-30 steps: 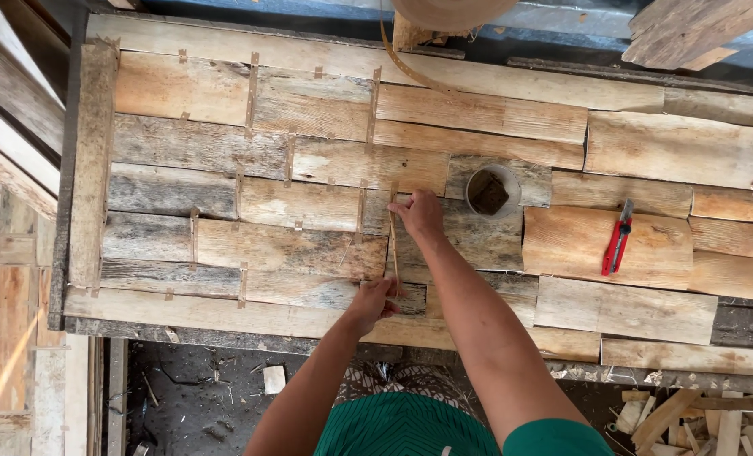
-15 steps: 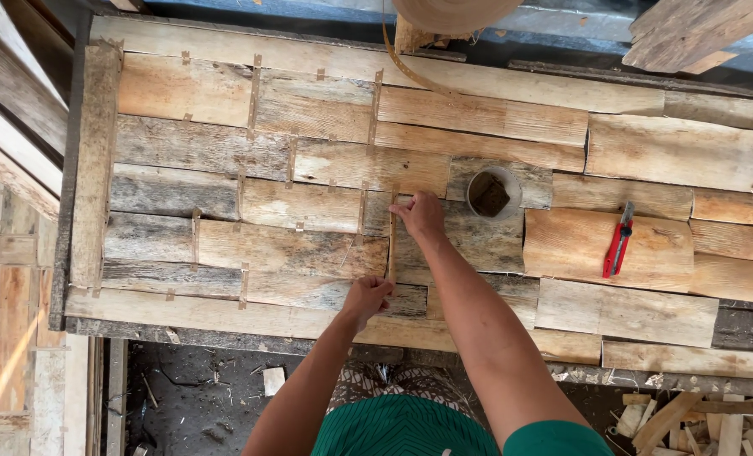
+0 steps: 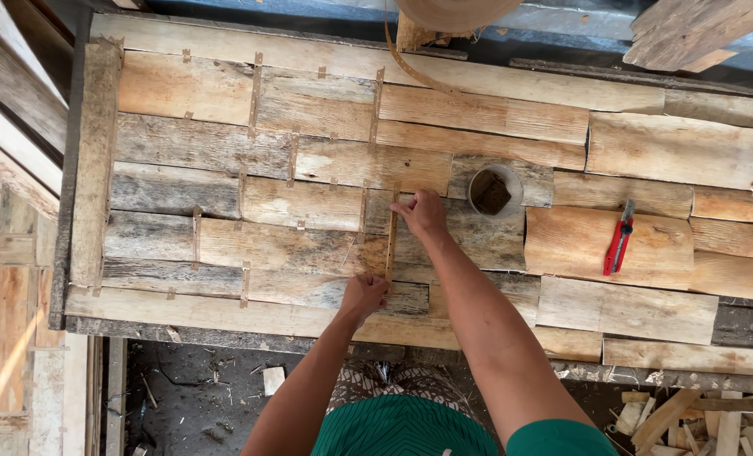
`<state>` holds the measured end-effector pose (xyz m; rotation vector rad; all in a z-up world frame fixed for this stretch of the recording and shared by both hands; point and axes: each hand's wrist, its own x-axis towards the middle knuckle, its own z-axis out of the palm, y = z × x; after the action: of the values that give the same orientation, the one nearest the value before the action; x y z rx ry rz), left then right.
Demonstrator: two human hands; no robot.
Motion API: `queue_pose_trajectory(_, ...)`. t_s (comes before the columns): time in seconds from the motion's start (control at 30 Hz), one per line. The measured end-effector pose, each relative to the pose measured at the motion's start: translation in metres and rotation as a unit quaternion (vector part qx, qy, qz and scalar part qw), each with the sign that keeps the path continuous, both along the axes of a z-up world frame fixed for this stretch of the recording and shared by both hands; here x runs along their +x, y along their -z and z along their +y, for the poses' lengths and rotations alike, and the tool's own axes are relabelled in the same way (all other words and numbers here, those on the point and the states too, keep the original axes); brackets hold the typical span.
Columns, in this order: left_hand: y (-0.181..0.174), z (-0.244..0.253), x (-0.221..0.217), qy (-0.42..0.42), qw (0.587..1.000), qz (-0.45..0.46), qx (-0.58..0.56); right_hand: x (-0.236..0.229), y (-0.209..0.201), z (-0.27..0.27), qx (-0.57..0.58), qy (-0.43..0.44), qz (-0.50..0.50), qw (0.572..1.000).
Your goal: Arranging and applying adhesive strips to wood bark pieces to create a decorative surface.
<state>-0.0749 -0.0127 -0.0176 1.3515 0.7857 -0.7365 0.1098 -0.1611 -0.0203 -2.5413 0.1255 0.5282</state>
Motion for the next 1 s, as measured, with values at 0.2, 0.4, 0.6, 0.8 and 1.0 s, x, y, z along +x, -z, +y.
queue_pose_trajectory(0.2, -0.004, 0.001, -0.002, -0.004, 1.000, 0.009, -0.004, -0.003, 0.003, 0.001, -0.001, -0.022, -0.050, 0.999)
queue_pose_trajectory(0.4, -0.006, 0.001, 0.000, -0.002, 1.000, -0.012, 0.014, -0.009, -0.004, 0.000, 0.011, -0.023, -0.080, 0.997)
queue_pose_trajectory(0.6, -0.001, -0.001, -0.002, -0.015, 1.000, -0.011, 0.012, -0.011, 0.015, -0.008, 0.017, -0.053, -0.096, 0.994)
queue_pose_trajectory(0.8, -0.010, -0.001, 0.001, 0.009, 1.000, 0.001, 0.026, -0.017, 0.011, -0.012, 0.022, -0.098, -0.129, 0.987)
queue_pose_trajectory(1.0, 0.002, -0.002, -0.003, -0.011, 1.000, -0.022, 0.014, -0.020, -0.006, -0.010, 0.006, -0.125, -0.096, 0.987)
